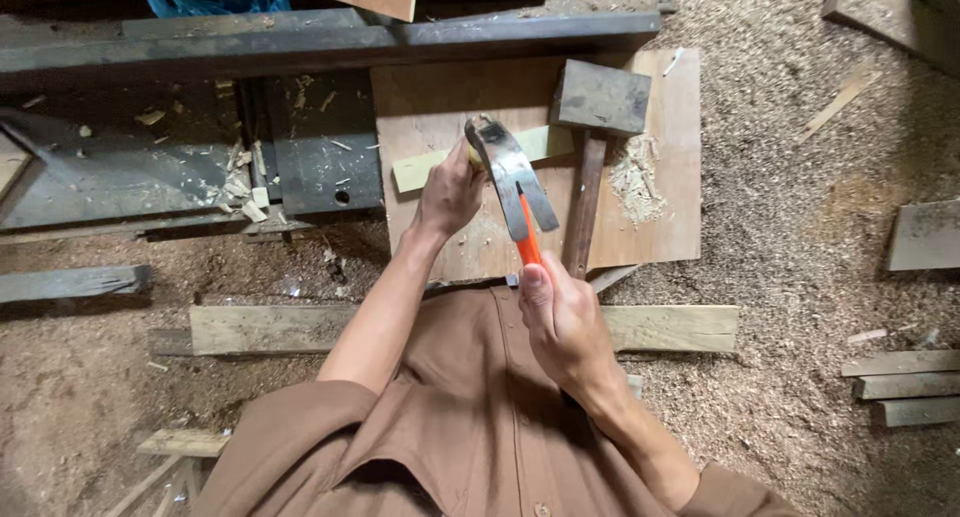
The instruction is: The person uses a chisel and hammer to carve a small wooden block on a workbench. They repeatedly strike the chisel to remove wood shavings and shape the piece.
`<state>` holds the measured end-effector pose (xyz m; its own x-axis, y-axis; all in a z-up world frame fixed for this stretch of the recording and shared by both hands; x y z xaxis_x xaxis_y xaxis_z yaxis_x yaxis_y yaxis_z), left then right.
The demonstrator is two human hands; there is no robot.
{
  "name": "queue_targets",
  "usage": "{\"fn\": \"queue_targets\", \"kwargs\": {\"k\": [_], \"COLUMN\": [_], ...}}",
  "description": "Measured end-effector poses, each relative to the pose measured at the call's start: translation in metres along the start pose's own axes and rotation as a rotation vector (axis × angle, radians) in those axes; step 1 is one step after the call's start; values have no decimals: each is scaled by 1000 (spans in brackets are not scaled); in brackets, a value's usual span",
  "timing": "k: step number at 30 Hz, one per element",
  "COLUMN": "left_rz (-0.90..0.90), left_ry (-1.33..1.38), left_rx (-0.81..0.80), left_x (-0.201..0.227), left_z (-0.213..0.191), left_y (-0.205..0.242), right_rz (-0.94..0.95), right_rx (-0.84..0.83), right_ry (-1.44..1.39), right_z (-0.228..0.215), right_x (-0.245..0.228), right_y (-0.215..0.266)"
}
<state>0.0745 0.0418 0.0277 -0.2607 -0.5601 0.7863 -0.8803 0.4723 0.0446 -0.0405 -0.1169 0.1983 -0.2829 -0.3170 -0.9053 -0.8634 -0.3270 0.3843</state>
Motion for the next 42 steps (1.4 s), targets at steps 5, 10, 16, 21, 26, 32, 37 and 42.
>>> {"fn": "queue_targets", "kwargs": {"k": [5,10,16,21,26,32,37,42], "left_rz": [75,69,24,32,-51,153,6,12], "left_ry": [-147,-94,-103,-32,-26,-39,26,31], "left_rx": [20,34,16,53,30,226,74,68], "left_x": [2,0,-21,-34,-23,16,13,16], "left_z": [4,0,-6,-12,-9,-15,9,8], "left_y": [1,3,-6,-1,-7,-19,-39,-39], "right_rz": [72,124,136,181,154,151,168,150], "right_rx": [0,-88,-116,-103,-118,-93,-106,-113], "right_ry": [112,35,-20,14,-72,-70,-48,-33], "right_z": [3,-3,-4,-7,-10,-28,-33,-45], "right_x": [6,6,2,15,24,21,19,18], "right_y": [-13,-9,-9,-11,-16,-29,-31,-38]}}
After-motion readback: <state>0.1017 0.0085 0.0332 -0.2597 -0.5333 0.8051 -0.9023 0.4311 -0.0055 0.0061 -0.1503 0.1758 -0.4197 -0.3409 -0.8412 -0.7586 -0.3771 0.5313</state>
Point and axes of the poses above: each hand's wrist, its own y-axis away from the middle knuckle, its own z-axis out of the palm, x = y × z, the point moved 6 cm from there along -y, towards the middle knuckle, and after that the axes turned 15 degrees about -x, right-handed, at the moved point
